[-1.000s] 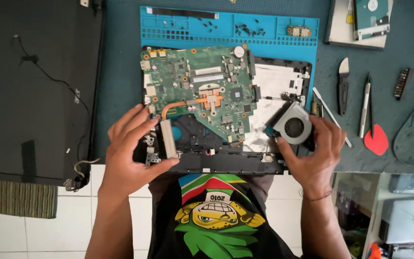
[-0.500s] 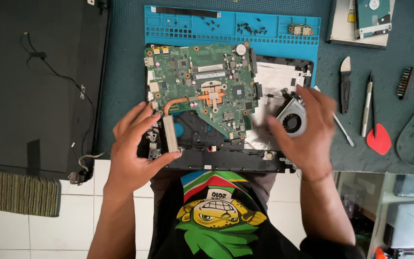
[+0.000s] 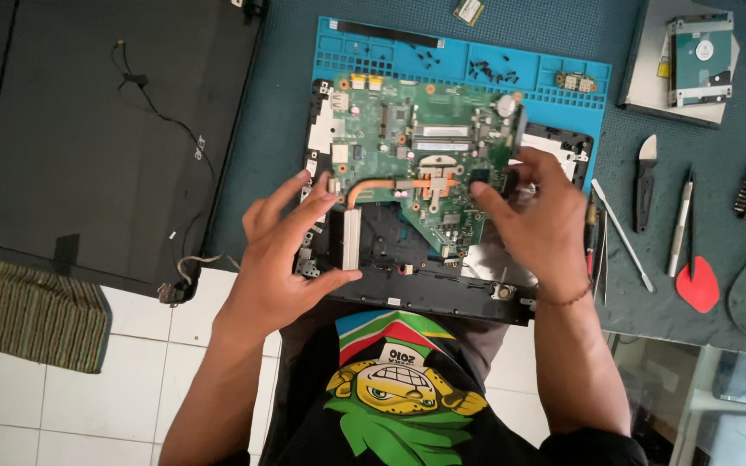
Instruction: The person removes the cooling fan from a disassembled laptop motherboard, then uses tweezers to adjust a small component on the board. The person then reattaches the cooling fan to the motherboard.
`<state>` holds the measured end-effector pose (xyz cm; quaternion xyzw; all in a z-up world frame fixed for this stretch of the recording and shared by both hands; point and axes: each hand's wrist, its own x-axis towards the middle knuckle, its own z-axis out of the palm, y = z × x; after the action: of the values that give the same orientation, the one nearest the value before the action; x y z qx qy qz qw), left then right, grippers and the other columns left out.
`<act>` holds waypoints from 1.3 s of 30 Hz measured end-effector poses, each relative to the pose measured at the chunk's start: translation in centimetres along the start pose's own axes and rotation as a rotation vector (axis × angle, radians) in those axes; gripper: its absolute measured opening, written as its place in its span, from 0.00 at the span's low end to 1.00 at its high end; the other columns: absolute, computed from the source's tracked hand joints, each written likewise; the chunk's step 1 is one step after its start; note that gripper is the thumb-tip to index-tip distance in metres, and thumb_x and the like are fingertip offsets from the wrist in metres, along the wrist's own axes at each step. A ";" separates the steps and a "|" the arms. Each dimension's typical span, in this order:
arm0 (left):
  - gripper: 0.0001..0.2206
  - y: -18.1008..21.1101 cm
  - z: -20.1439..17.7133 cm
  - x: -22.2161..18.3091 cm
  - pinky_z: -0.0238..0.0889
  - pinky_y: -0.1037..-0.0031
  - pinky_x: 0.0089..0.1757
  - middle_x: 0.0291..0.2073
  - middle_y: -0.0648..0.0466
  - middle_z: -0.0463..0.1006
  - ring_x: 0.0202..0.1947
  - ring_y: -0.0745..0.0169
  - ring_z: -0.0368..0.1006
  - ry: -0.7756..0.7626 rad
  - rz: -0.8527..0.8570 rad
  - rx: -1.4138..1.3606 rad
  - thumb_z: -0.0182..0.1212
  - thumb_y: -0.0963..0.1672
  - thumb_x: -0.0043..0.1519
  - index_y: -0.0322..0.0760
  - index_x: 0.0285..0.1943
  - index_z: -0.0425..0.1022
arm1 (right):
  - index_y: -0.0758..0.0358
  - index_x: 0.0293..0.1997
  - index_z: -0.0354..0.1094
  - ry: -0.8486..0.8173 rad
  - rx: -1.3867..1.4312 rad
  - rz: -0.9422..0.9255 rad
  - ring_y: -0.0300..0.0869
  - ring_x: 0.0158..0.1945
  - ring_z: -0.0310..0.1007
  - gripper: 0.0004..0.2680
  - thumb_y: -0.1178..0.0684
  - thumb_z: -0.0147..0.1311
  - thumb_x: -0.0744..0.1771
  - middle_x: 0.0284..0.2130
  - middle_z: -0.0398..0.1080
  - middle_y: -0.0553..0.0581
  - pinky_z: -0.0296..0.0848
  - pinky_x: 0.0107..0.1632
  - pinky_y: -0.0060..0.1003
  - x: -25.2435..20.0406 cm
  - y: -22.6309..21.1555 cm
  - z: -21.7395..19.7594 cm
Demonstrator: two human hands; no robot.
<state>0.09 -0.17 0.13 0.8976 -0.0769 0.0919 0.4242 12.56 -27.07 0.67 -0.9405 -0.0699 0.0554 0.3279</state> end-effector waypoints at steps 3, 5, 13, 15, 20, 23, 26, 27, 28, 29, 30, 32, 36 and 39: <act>0.40 -0.2 -0.4 0.2 0.47 0.55 0.57 0.65 0.50 0.63 0.69 0.48 0.53 -0.026 0.014 0.067 0.73 0.51 0.50 0.37 0.68 0.55 | 0.64 0.51 0.66 0.077 0.038 0.001 0.38 0.29 0.67 0.18 0.49 0.65 0.61 0.33 0.71 0.54 0.66 0.35 0.34 -0.4 1.2 0.2; 0.39 -0.6 -0.4 0.1 0.46 0.55 0.57 0.66 0.50 0.63 0.69 0.48 0.52 -0.026 0.033 0.095 0.71 0.52 0.52 0.38 0.69 0.54 | 0.66 0.52 0.66 0.089 0.066 -0.008 0.39 0.32 0.68 0.18 0.50 0.65 0.61 0.35 0.71 0.55 0.67 0.38 0.34 -0.7 0.9 -0.1; 0.40 -0.8 -1.9 1.7 0.27 0.47 0.63 0.71 0.50 0.52 0.73 0.48 0.32 -0.205 -0.058 0.033 0.62 0.54 0.56 0.41 0.73 0.44 | 0.63 0.47 0.67 0.096 0.050 0.018 0.35 0.26 0.65 0.15 0.52 0.66 0.61 0.30 0.72 0.51 0.64 0.31 0.30 -0.9 -0.8 -0.1; 0.38 -1.2 -2.1 2.1 0.23 0.45 0.66 0.72 0.46 0.40 0.73 0.47 0.29 -0.289 -0.121 -0.043 0.58 0.49 0.59 0.42 0.73 0.36 | 0.64 0.43 0.67 0.009 -0.025 0.008 0.37 0.28 0.68 0.15 0.47 0.66 0.61 0.30 0.72 0.52 0.65 0.29 0.33 -0.8 -1.2 -0.1; 0.38 -1.8 -1.4 2.5 0.21 0.49 0.65 0.71 0.46 0.46 0.72 0.45 0.35 -0.286 -0.092 0.043 0.57 0.48 0.57 0.33 0.73 0.40 | 0.61 0.34 0.64 -0.067 -0.123 0.049 0.40 0.24 0.64 0.16 0.39 0.62 0.61 0.24 0.65 0.53 0.61 0.30 0.38 0.0 -2.0 -0.4; 0.38 -1.8 -1.0 2.5 0.22 0.47 0.65 0.71 0.47 0.44 0.72 0.46 0.34 -0.313 -0.111 0.027 0.56 0.48 0.57 0.32 0.73 0.39 | 0.61 0.27 0.61 -0.126 -0.181 0.036 0.44 0.25 0.62 0.17 0.36 0.57 0.63 0.21 0.64 0.55 0.58 0.29 0.40 0.2 -2.0 -0.7; 0.38 -1.7 -0.8 2.5 0.24 0.48 0.66 0.72 0.47 0.42 0.72 0.46 0.33 -0.322 -0.142 0.014 0.56 0.47 0.57 0.34 0.73 0.36 | 0.64 0.27 0.61 -0.133 -0.181 -0.005 0.49 0.26 0.62 0.18 0.36 0.55 0.63 0.24 0.64 0.59 0.59 0.31 0.43 0.1 -1.6 -0.4; 0.39 -1.6 -0.7 2.4 0.26 0.50 0.66 0.72 0.46 0.41 0.72 0.46 0.33 -0.315 -0.166 0.005 0.56 0.46 0.56 0.35 0.73 0.36 | 0.65 0.25 0.59 -0.129 -0.168 -0.058 0.52 0.26 0.60 0.18 0.38 0.55 0.64 0.22 0.61 0.59 0.58 0.31 0.44 0.1 -1.4 -0.2; 0.39 -1.4 -0.6 2.4 0.26 0.50 0.66 0.72 0.46 0.41 0.72 0.46 0.33 -0.319 -0.164 0.005 0.56 0.46 0.56 0.35 0.73 0.36 | 0.65 0.25 0.59 -0.127 -0.167 -0.054 0.52 0.26 0.60 0.18 0.38 0.55 0.64 0.22 0.61 0.59 0.58 0.31 0.44 -0.1 -1.0 -0.2; 0.39 -1.2 -0.5 2.5 0.25 0.50 0.66 0.72 0.46 0.40 0.72 0.45 0.32 -0.330 -0.186 0.021 0.54 0.45 0.56 0.35 0.73 0.34 | 0.68 0.34 0.63 -0.098 -0.166 -0.116 0.56 0.32 0.63 0.18 0.38 0.55 0.63 0.28 0.64 0.63 0.60 0.38 0.46 -0.3 -0.7 -0.2; 0.38 -0.9 -0.5 2.5 0.24 0.51 0.65 0.72 0.46 0.39 0.73 0.44 0.30 -0.341 -0.209 0.038 0.52 0.44 0.56 0.35 0.73 0.32 | 0.72 0.44 0.67 -0.069 -0.165 -0.179 0.60 0.38 0.66 0.20 0.38 0.54 0.63 0.33 0.66 0.66 0.63 0.45 0.48 -0.5 -0.4 -0.1; 0.37 -0.5 -0.3 2.4 0.25 0.51 0.65 0.72 0.44 0.39 0.72 0.44 0.30 -0.339 -0.227 0.043 0.51 0.44 0.57 0.32 0.73 0.33 | 0.72 0.48 0.67 0.005 -0.158 -0.216 0.59 0.43 0.64 0.21 0.40 0.57 0.63 0.37 0.66 0.66 0.64 0.47 0.49 -1.4 0.1 -0.9; 0.36 0.2 -0.3 2.5 0.25 0.54 0.66 0.72 0.44 0.35 0.72 0.46 0.27 -0.360 -0.271 0.088 0.48 0.45 0.59 0.32 0.73 0.31 | 0.71 0.57 0.61 0.155 -0.240 -0.304 0.59 0.56 0.58 0.28 0.37 0.63 0.60 0.50 0.61 0.67 0.65 0.56 0.60 -3.3 2.0 -3.3; 0.36 0.7 -0.1 2.1 0.23 0.45 0.66 0.72 0.45 0.30 0.72 0.40 0.22 -0.279 -0.174 0.054 0.51 0.48 0.61 0.39 0.74 0.32 | 0.68 0.67 0.45 0.051 -0.240 -0.338 0.66 0.66 0.49 0.34 0.37 0.60 0.61 0.60 0.53 0.72 0.58 0.62 0.65 -5.2 5.2 -4.1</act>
<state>1.92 -0.64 1.23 0.9160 -0.0546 -0.0686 0.3914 8.55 -34.48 0.96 -0.9489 -0.2244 -0.0330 0.2196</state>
